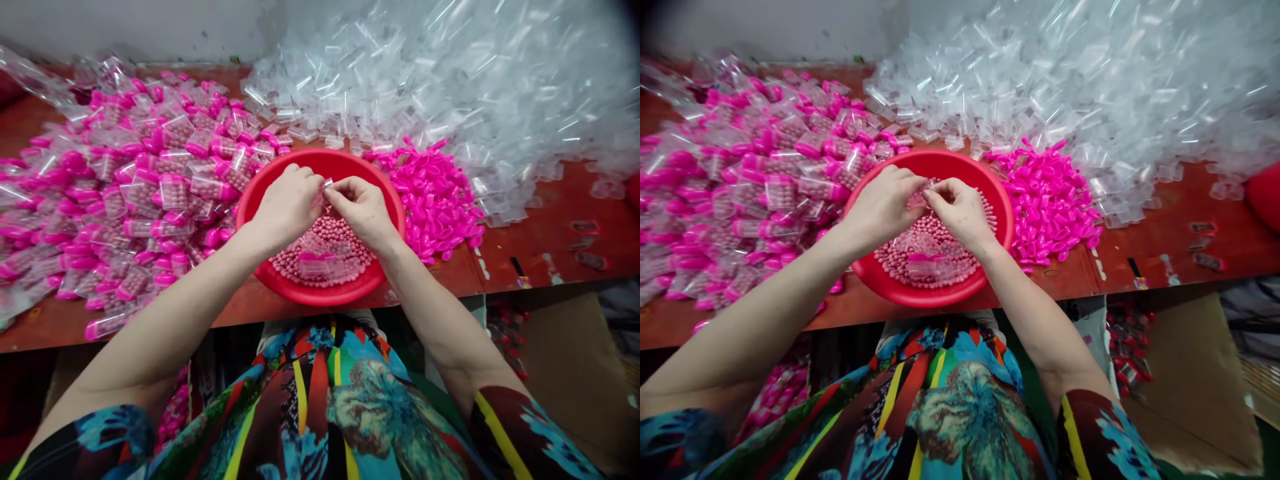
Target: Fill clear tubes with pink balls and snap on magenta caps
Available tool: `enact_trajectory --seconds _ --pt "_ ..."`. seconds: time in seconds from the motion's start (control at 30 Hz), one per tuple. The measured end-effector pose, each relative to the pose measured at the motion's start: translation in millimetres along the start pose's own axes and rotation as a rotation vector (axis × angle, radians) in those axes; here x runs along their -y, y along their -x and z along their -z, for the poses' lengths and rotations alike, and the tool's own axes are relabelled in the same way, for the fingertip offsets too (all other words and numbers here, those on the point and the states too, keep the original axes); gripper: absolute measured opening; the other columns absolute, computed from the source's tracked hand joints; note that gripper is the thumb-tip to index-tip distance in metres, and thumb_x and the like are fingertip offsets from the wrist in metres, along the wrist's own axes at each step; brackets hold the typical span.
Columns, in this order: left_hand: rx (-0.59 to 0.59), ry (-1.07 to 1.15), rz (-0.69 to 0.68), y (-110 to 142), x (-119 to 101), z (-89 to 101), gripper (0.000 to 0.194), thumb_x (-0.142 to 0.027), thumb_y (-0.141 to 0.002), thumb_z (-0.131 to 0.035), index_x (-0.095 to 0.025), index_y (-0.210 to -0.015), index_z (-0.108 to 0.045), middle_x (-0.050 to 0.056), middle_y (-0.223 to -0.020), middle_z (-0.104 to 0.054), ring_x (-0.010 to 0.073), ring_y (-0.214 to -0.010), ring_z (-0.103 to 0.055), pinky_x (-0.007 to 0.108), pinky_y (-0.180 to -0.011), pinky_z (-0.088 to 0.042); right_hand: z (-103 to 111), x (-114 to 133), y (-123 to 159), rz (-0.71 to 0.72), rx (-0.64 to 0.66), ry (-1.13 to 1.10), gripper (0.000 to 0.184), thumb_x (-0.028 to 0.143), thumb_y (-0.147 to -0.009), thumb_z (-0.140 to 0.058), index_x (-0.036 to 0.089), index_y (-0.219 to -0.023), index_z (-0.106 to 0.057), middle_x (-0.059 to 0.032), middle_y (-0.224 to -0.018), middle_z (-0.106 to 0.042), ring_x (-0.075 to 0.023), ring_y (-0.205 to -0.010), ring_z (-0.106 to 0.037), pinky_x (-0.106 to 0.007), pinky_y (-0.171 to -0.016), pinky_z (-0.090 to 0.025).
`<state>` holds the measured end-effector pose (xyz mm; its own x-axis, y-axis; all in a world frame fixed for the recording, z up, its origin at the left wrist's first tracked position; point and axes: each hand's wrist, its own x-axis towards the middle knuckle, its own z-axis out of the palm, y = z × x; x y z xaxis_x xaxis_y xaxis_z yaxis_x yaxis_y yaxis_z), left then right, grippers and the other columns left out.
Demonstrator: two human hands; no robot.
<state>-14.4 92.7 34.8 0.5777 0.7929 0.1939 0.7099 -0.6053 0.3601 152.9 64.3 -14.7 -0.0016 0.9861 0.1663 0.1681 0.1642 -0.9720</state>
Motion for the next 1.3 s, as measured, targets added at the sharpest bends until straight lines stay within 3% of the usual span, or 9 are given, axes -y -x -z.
enact_trajectory --seconds 0.1,0.23,0.37,0.5,0.63,0.77,0.87,1.13,1.3 --pt "0.101 -0.178 0.014 -7 -4 -6.2 0.031 -0.017 -0.092 -0.051 -0.010 -0.112 -0.073 0.016 -0.104 -0.070 0.0303 -0.108 -0.059 0.043 -0.094 -0.049 13 -9 -1 -0.025 0.020 -0.002 0.025 0.045 -0.091 -0.067 0.020 -0.093 -0.065 0.0003 -0.083 -0.069 -0.0136 -0.071 -0.063 -0.028 -0.068 -0.051" --pt "0.318 -0.273 0.017 -22 -13 -36.4 0.032 -0.009 -0.092 -0.046 -0.007 -0.104 -0.075 0.020 -0.114 -0.065 0.0298 -0.106 -0.062 0.037 -0.087 -0.049 65 -11 6 0.044 -0.197 0.145 0.024 0.045 -0.094 -0.065 0.022 -0.103 -0.066 -0.0005 -0.092 -0.071 -0.0120 -0.070 -0.063 -0.028 -0.068 -0.051" --pt "0.500 -0.160 -0.056 -34 -34 -82.9 0.036 -0.004 -0.091 -0.040 -0.005 -0.104 -0.074 0.021 -0.113 -0.067 0.0273 -0.099 -0.066 0.034 -0.083 -0.047 123 -10 33 0.027 -0.341 0.315 0.018 0.040 -0.096 -0.062 0.023 -0.099 -0.068 -0.0006 -0.087 -0.072 -0.0127 -0.066 -0.062 -0.029 -0.065 -0.050" --pt "0.505 0.128 0.095 -42 -45 -113.8 0.025 -0.002 -0.073 -0.057 -0.011 -0.090 -0.074 0.014 -0.096 -0.070 0.0254 -0.088 -0.066 0.030 -0.075 -0.045 148 -18 79 -0.102 -0.293 0.564 0.015 0.031 -0.094 -0.060 0.020 -0.093 -0.071 -0.0009 -0.080 -0.071 -0.0158 -0.071 -0.063 -0.030 -0.068 -0.048" --pt "0.567 0.420 0.240 -47 -38 -109.2 0.007 -0.013 -0.067 -0.067 -0.015 -0.074 -0.068 0.001 -0.066 -0.060 0.0194 -0.067 -0.059 0.027 -0.062 -0.041 141 -35 119 -0.197 -0.056 0.739 0.018 0.023 -0.095 -0.056 0.018 -0.097 -0.073 -0.0063 -0.090 -0.074 -0.0209 -0.083 -0.067 -0.034 -0.079 -0.050" --pt "0.493 0.883 0.304 -37 -29 -81.1 0.012 -0.023 -0.066 -0.075 -0.016 -0.072 -0.068 -0.001 -0.067 -0.061 0.0147 -0.066 -0.055 0.027 -0.065 -0.041 121 -52 141 -0.182 0.173 1.080 0.024 0.018 -0.095 -0.053 0.016 -0.109 -0.073 -0.0164 -0.110 -0.071 -0.0313 -0.106 -0.062 -0.045 -0.091 -0.049" --pt "0.457 1.047 0.386 -17 -27 -61.7 0.013 -0.026 -0.069 -0.076 -0.015 -0.073 -0.070 0.000 -0.071 -0.064 0.0141 -0.069 -0.056 0.029 -0.072 -0.043 115 -62 146 -0.186 0.177 1.197 0.024 0.022 -0.096 -0.055 0.014 -0.108 -0.073 -0.0193 -0.110 -0.072 -0.0361 -0.107 -0.060 -0.052 -0.092 -0.048" --pt "0.401 1.700 0.671 42 -33 -38.3 0.026 -0.017 -0.079 -0.076 -0.016 -0.104 -0.068 0.007 -0.092 -0.074 0.0176 -0.084 -0.070 0.030 -0.078 -0.051 131 -40 113 -0.176 -0.452 0.390 0.029 0.039 -0.089 -0.065 0.019 -0.108 -0.071 -0.0048 -0.088 -0.073 -0.0190 -0.077 -0.065 -0.038 -0.078 -0.055" --pt "0.216 1.886 0.647 66 -45 -36.5 0.029 -0.017 -0.086 -0.072 -0.017 -0.114 -0.069 0.007 -0.097 -0.072 0.0150 -0.082 -0.067 0.026 -0.072 -0.053 81 15 82 -0.066 -0.173 0.071 0.031 0.042 -0.090 -0.069 0.026 -0.116 -0.072 -0.0024 -0.098 -0.073 -0.0156 -0.085 -0.068 -0.033 -0.080 -0.059"
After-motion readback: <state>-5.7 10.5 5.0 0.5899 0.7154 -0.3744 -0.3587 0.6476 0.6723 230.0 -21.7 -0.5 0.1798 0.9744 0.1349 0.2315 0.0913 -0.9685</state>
